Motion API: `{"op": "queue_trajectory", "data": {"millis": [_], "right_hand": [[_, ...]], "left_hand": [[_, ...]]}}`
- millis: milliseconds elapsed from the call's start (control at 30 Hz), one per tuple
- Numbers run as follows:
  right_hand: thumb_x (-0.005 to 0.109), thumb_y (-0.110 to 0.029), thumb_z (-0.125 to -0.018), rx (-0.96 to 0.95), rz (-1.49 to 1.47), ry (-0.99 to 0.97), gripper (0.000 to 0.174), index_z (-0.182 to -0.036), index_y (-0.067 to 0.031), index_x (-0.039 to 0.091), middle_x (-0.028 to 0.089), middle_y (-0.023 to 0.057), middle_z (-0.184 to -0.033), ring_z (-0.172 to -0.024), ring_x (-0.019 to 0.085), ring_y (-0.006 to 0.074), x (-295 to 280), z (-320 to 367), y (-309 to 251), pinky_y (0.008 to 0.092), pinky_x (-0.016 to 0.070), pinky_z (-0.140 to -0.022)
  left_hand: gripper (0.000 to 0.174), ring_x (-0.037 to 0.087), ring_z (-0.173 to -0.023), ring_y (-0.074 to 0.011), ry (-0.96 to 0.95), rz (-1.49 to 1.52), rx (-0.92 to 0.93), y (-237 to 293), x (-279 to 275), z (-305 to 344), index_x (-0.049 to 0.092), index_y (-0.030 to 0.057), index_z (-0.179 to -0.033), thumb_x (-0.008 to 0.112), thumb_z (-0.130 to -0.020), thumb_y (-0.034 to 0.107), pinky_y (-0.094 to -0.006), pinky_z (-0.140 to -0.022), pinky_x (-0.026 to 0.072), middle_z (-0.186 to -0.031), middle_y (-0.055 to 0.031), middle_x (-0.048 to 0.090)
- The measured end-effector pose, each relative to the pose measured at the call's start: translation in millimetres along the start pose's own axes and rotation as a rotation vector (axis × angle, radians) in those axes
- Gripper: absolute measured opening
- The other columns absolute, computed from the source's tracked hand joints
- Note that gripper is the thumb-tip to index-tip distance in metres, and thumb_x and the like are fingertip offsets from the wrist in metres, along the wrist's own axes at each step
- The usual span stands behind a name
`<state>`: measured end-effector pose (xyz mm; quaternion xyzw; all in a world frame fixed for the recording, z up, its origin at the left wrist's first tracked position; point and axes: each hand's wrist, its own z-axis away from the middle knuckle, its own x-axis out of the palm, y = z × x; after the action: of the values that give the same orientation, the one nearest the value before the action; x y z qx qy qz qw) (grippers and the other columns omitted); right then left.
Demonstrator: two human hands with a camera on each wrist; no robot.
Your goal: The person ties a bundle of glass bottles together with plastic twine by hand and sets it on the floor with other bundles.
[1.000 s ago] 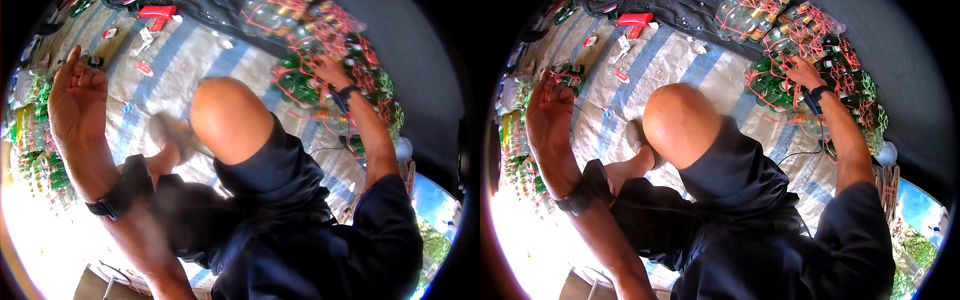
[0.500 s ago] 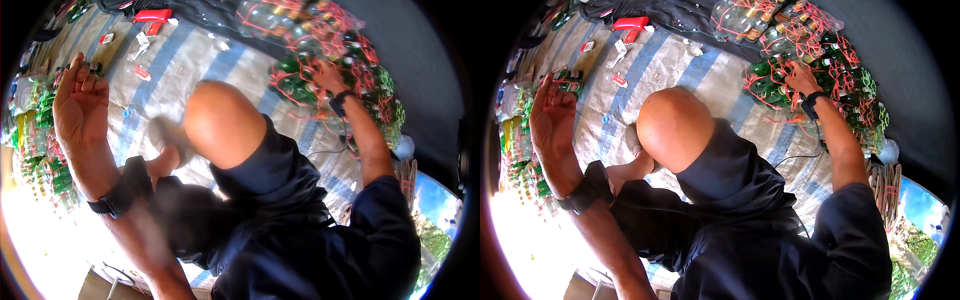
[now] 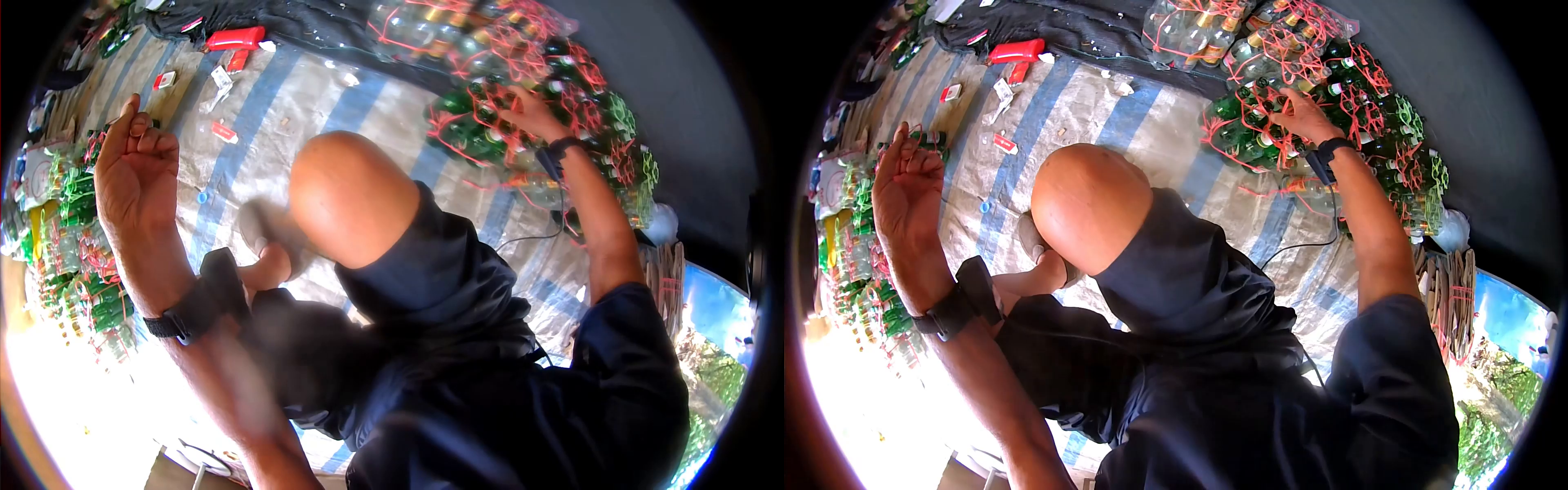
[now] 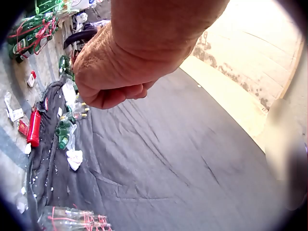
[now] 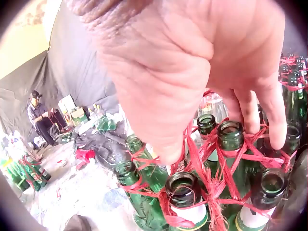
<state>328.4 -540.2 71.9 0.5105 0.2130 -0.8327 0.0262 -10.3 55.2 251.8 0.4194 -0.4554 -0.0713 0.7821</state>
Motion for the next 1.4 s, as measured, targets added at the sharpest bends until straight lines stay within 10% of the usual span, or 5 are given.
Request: {"op": "queue_trajectory", "data": {"millis": [633, 900, 1167, 1300, 1400], "right_hand": [[0.076, -0.012, -0.1, -0.308, -0.291, 0.275, 0.015, -0.113, -0.004, 0.075, 0.076, 0.0172, -0.104, -0.093, 0.079, 0.0268, 36.9, 179.6, -82.8, 0.0394, 0.0635, -0.082], [0.077, -0.011, -0.101, -0.64, -0.436, 0.245, 0.022, -0.118, 0.0029, 0.072, 0.072, 0.0178, -0.105, -0.094, 0.073, 0.0326, 24.7, 231.2, -201.9, 0.0431, 0.0585, -0.08], [0.078, -0.021, -0.101, -0.816, -0.441, 0.238, 0.041, -0.132, 0.001, 0.063, 0.065, 0.0222, -0.112, -0.1, 0.067, 0.0442, 10.0, 249.2, -248.3, 0.0486, 0.0554, -0.086], [0.078, -0.02, -0.101, -0.799, -0.408, 0.249, 0.041, -0.132, 0.0018, 0.063, 0.064, 0.0223, -0.111, -0.1, 0.066, 0.0447, 14.0, 257.2, -247.1, 0.0498, 0.0552, -0.086], [0.077, -0.019, -0.101, -0.807, -0.379, 0.275, 0.041, -0.133, 0.0032, 0.061, 0.062, 0.0223, -0.11, -0.1, 0.065, 0.045, 14.2, 262.0, -248.6, 0.05, 0.055, -0.086]], "left_hand": [[0.02, 0.048, -0.074, -0.0082, 0.028, -0.058, 0.063, 4.2, -17.4, 35.8, 0.072, -0.001, -0.126, 0.071, -0.109, 0.009, -0.0264, -0.071, 0.0398, -0.09, 0.0017, 0.063], [0.025, 0.048, -0.076, -0.0086, -0.084, 0.003, -0.022, 9.5, -10.6, 110.4, 0.068, -0.0009, -0.132, 0.067, -0.11, 0.012, -0.0251, -0.071, 0.0401, -0.099, -0.0015, 0.066], [0.017, 0.049, -0.074, -0.0035, 0.242, -0.937, 0.34, -20.1, 48.0, 201.4, 0.082, 0.0016, -0.112, 0.072, -0.106, 0.014, -0.0223, -0.072, 0.0383, -0.075, 0.0082, 0.056], [0.019, 0.053, -0.078, -0.0028, 0.273, -0.965, 0.407, -31.5, 48.1, 213.9, 0.081, 0.0, -0.116, 0.073, -0.105, 0.014, -0.0219, -0.075, 0.0396, -0.082, 0.0067, 0.064], [0.045, 0.06, -0.12, -0.0195, 0.158, -1.163, 0.075, -19.9, 44.8, 220.3, 0.06, -0.0036, -0.138, 0.068, -0.107, 0.028, -0.0356, -0.114, 0.0426, -0.131, -0.0105, 0.062]]}}
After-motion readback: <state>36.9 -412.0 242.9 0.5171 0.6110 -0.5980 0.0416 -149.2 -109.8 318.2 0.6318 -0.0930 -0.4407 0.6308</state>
